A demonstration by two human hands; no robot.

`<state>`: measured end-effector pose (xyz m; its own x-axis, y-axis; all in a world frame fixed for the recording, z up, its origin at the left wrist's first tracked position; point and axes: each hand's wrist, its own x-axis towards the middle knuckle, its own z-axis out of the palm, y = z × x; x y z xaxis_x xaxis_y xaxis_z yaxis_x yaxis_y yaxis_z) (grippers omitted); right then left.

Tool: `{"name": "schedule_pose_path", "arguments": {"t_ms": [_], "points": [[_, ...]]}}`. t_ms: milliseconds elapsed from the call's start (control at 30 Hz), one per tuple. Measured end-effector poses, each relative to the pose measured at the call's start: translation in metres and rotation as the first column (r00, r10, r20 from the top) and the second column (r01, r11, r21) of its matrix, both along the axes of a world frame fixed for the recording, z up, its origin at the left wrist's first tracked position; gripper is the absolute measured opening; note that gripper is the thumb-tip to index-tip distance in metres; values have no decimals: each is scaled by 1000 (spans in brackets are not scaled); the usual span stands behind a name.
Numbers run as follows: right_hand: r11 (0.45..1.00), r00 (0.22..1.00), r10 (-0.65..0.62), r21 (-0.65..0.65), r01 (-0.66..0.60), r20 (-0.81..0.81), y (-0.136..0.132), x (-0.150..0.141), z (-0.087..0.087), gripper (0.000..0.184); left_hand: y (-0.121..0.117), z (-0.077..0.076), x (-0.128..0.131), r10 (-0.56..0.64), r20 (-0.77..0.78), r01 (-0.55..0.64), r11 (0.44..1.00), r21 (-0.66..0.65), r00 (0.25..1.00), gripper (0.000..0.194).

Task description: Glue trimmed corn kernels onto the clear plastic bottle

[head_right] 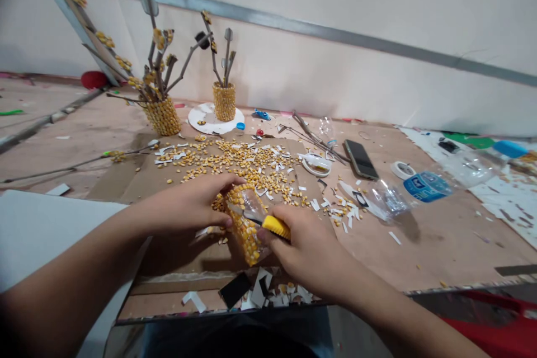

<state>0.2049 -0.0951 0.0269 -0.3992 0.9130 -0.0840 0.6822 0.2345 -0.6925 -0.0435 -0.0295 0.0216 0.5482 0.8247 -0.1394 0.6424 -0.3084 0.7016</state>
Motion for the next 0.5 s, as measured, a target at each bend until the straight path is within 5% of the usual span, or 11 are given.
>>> {"name": "schedule_pose_path", "arguments": {"t_ms": [233, 500], "points": [[988, 996, -86, -133, 82, -26, 2, -1, -2, 25, -1, -1, 2, 25, 34, -25, 999, -20, 999, 45], [993, 994, -89, -86, 83, -70, 2, -2, -2, 24, -1, -1, 4, 35, 56, -34, 999, -20, 998, 42]]}}
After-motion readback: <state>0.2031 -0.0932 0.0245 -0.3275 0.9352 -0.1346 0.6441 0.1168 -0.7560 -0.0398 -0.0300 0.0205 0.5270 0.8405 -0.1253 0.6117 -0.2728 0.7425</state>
